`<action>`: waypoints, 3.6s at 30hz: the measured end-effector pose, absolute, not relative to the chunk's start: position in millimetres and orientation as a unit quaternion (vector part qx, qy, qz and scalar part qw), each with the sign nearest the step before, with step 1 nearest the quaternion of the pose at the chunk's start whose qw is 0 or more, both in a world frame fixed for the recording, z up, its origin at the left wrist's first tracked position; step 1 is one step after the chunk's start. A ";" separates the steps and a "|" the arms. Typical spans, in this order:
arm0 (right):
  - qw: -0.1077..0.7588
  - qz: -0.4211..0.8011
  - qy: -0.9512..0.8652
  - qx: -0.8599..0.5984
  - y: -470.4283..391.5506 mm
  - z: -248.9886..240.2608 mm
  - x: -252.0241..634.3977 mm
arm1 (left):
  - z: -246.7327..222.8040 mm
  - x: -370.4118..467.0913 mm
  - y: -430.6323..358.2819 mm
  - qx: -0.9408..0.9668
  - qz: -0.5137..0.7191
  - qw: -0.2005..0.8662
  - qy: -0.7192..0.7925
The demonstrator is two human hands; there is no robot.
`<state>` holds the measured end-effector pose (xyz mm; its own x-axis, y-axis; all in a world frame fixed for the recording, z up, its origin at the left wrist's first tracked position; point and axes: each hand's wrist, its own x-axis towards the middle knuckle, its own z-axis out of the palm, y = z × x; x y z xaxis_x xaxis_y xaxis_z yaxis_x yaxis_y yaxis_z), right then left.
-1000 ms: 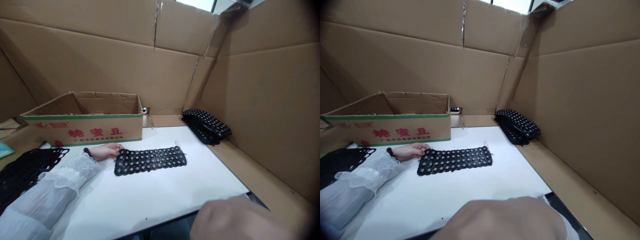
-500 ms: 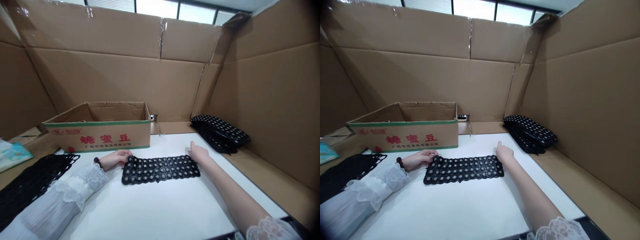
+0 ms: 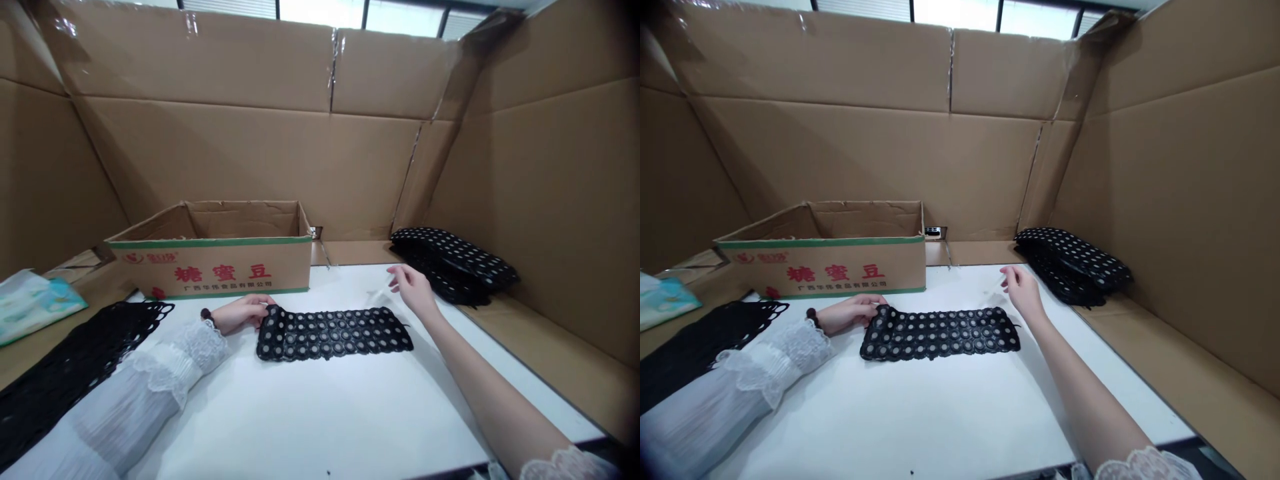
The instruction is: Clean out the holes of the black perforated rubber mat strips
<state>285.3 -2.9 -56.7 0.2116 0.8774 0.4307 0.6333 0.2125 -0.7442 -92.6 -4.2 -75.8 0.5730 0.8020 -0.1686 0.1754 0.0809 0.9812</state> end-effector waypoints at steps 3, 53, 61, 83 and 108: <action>0.573 0.262 -0.566 -0.532 -7.1 -54.1 259.8 | -76.9 -92.7 -3.1 0.630 0.244 0.626 0.389; 0.372 0.374 -0.732 -0.432 -16.4 -94.3 94.4 | -78.7 -95.3 -5.6 0.618 0.178 0.626 0.441; 0.402 0.330 -0.738 -0.429 -19.0 -93.3 95.2 | -77.9 -91.3 -11.8 0.645 0.199 0.585 0.450; 0.294 0.173 -0.830 -0.442 -22.7 -99.2 83.7 | -71.7 -71.5 -44.6 0.833 0.240 0.140 0.478; 0.295 0.272 -0.804 -0.439 -32.0 -85.1 99.7 | -69.4 -91.4 -26.2 0.820 0.174 0.326 0.436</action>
<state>99.7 -32.0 -85.1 -0.4411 0.8660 0.2355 0.5451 0.4670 -0.6962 -91.4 -26.2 -69.4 0.5588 0.8293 0.0003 0.6025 -0.4062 0.6871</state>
